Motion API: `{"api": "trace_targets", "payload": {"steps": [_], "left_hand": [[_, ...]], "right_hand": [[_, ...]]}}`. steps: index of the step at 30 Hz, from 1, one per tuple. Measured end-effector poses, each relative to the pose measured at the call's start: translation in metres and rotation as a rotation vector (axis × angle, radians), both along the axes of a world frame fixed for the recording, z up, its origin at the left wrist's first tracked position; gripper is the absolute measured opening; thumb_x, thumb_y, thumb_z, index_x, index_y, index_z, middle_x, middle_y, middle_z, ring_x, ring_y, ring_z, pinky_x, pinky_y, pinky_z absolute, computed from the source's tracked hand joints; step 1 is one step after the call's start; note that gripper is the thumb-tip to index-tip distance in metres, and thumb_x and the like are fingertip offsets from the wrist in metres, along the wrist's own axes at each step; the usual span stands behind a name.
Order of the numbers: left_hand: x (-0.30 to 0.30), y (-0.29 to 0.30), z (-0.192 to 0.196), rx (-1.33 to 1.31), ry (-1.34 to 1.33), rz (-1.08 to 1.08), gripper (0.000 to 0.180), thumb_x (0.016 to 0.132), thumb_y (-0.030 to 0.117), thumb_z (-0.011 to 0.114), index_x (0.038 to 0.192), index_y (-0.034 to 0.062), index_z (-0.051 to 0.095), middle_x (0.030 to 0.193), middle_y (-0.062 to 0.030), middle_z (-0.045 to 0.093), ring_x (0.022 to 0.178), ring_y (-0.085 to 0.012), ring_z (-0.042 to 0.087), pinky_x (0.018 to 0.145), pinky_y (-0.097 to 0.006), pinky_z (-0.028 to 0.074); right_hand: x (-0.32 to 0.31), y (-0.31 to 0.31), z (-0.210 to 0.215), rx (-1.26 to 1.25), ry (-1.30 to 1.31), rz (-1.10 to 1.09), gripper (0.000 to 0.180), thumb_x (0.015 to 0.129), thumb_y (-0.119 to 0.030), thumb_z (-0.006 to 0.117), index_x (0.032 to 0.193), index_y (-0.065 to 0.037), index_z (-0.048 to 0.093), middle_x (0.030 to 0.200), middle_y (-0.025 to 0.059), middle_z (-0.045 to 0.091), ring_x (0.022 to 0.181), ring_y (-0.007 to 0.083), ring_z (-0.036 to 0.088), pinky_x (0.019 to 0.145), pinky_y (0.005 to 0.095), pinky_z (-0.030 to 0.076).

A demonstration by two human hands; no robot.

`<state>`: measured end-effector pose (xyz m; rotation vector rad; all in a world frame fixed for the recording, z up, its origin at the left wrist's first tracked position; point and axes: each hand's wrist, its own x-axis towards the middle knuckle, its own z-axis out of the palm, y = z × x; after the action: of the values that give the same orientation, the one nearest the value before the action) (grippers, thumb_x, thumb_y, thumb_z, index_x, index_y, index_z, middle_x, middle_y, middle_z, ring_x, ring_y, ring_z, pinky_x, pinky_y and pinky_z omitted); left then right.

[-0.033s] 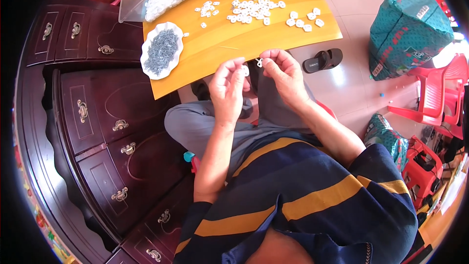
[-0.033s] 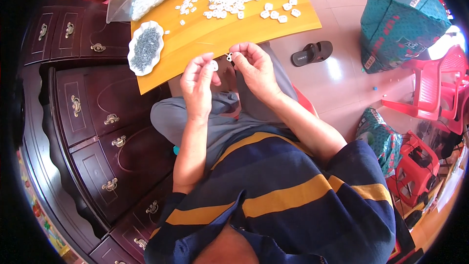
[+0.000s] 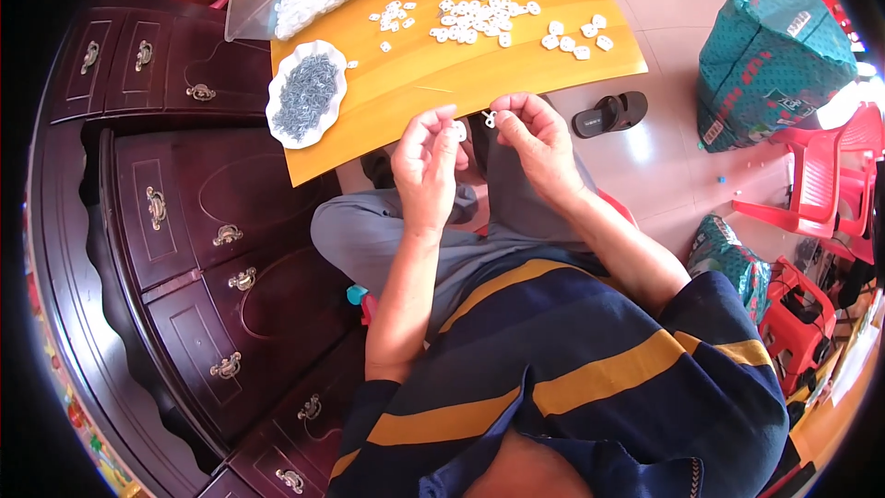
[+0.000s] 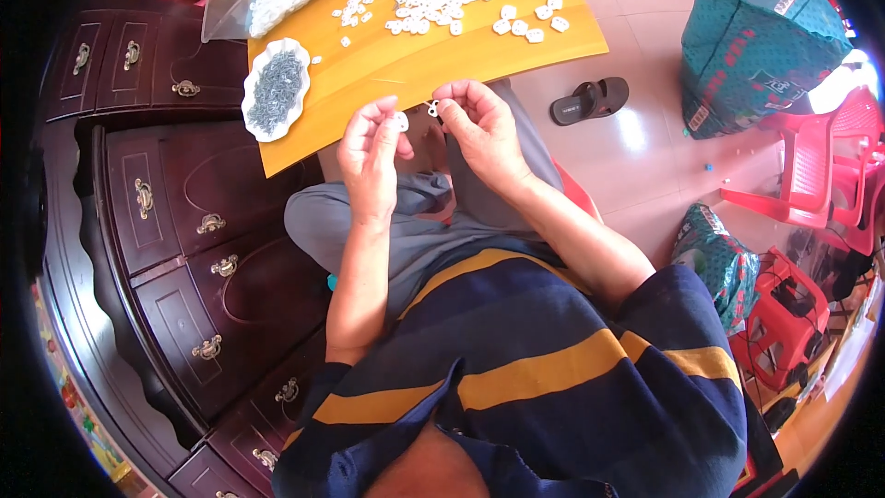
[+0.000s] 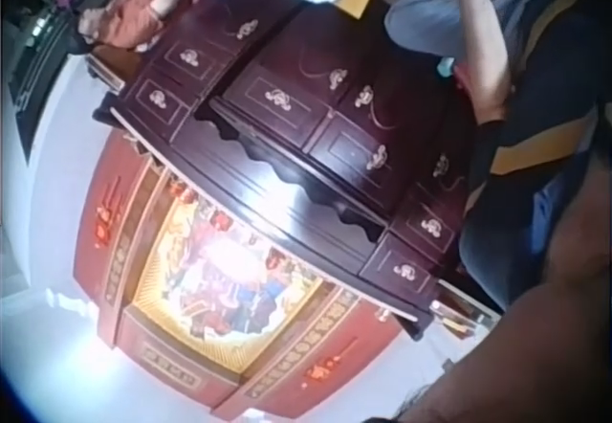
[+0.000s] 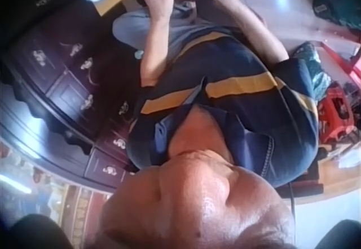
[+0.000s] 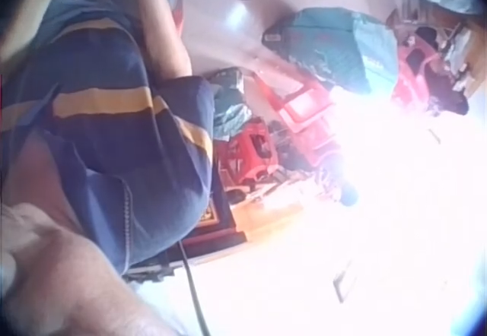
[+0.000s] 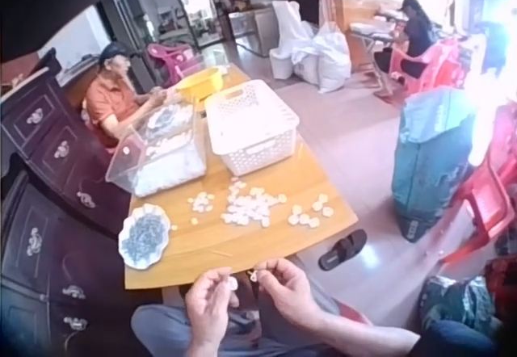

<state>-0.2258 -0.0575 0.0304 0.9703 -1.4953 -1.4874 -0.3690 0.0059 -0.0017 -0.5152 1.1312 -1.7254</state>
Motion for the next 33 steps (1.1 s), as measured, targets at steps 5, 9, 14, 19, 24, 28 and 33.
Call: {"api": "trace_targets", "payload": {"steps": [5,9,14,19,24,28,33], "left_hand": [[0.002,-0.007,0.002,0.019,-0.013,0.019,0.019,0.099,0.007,0.063,0.116,-0.0005,0.064,0.090,-0.0013,0.065,0.065,-0.0053,0.056,0.062,-0.019,0.047],[0.002,-0.011,0.001,0.050,-0.025,-0.035,0.015,0.097,0.006,0.065,0.111,-0.0004,0.066,0.087,-0.0010,0.065,0.065,-0.0062,0.057,0.061,-0.019,0.047],[0.004,-0.013,0.001,0.030,-0.045,-0.036,0.011,0.097,0.005,0.066,0.106,-0.0007,0.067,0.087,-0.0005,0.068,0.069,-0.0048,0.060,0.062,-0.019,0.049],[0.003,-0.013,0.000,0.017,-0.049,-0.057,0.009,0.098,0.005,0.065,0.103,-0.0011,0.069,0.089,-0.0001,0.070,0.074,-0.0029,0.063,0.063,-0.018,0.051],[0.003,-0.016,0.000,0.005,-0.076,-0.071,0.010,0.097,0.006,0.066,0.104,-0.0017,0.069,0.088,0.0005,0.070,0.071,-0.0023,0.061,0.062,-0.018,0.050],[0.004,-0.017,0.001,-0.007,-0.104,-0.089,0.011,0.097,0.005,0.067,0.105,-0.0019,0.070,0.086,0.0009,0.069,0.069,-0.0022,0.059,0.061,-0.018,0.049],[0.002,-0.017,0.002,0.007,-0.106,-0.102,0.012,0.097,0.004,0.067,0.106,-0.0020,0.070,0.085,0.0014,0.068,0.068,-0.0025,0.058,0.061,-0.018,0.048]], "right_hand": [[0.005,0.001,-0.004,-0.033,0.054,0.044,0.012,0.100,-0.007,0.061,0.110,-0.001,0.064,0.092,-0.0020,0.065,0.081,0.0039,0.059,0.075,0.0213,0.051],[0.007,0.001,-0.009,-0.025,0.148,0.058,0.012,0.100,-0.007,0.063,0.110,-0.001,0.065,0.088,-0.0025,0.065,0.079,0.0036,0.059,0.073,0.0213,0.051],[0.008,0.002,-0.007,-0.005,0.163,0.070,0.012,0.099,-0.008,0.064,0.109,-0.001,0.065,0.089,-0.0023,0.066,0.079,0.0032,0.060,0.073,0.0206,0.051],[0.007,0.002,-0.007,0.001,0.161,0.082,0.012,0.099,-0.007,0.063,0.109,-0.001,0.065,0.090,-0.0022,0.066,0.079,0.0027,0.060,0.073,0.0202,0.051],[0.006,0.002,-0.007,-0.011,0.133,0.097,0.011,0.098,-0.006,0.063,0.108,-0.001,0.065,0.091,-0.0020,0.066,0.080,0.0022,0.059,0.074,0.0197,0.051],[0.005,0.002,-0.008,-0.007,0.144,0.110,0.012,0.098,-0.006,0.063,0.109,-0.001,0.065,0.092,-0.0020,0.066,0.081,0.0022,0.059,0.074,0.0197,0.051],[0.006,0.001,-0.009,-0.004,0.161,0.102,0.011,0.099,-0.006,0.063,0.108,-0.001,0.066,0.091,-0.0025,0.065,0.081,0.0024,0.059,0.073,0.0197,0.051]]}}
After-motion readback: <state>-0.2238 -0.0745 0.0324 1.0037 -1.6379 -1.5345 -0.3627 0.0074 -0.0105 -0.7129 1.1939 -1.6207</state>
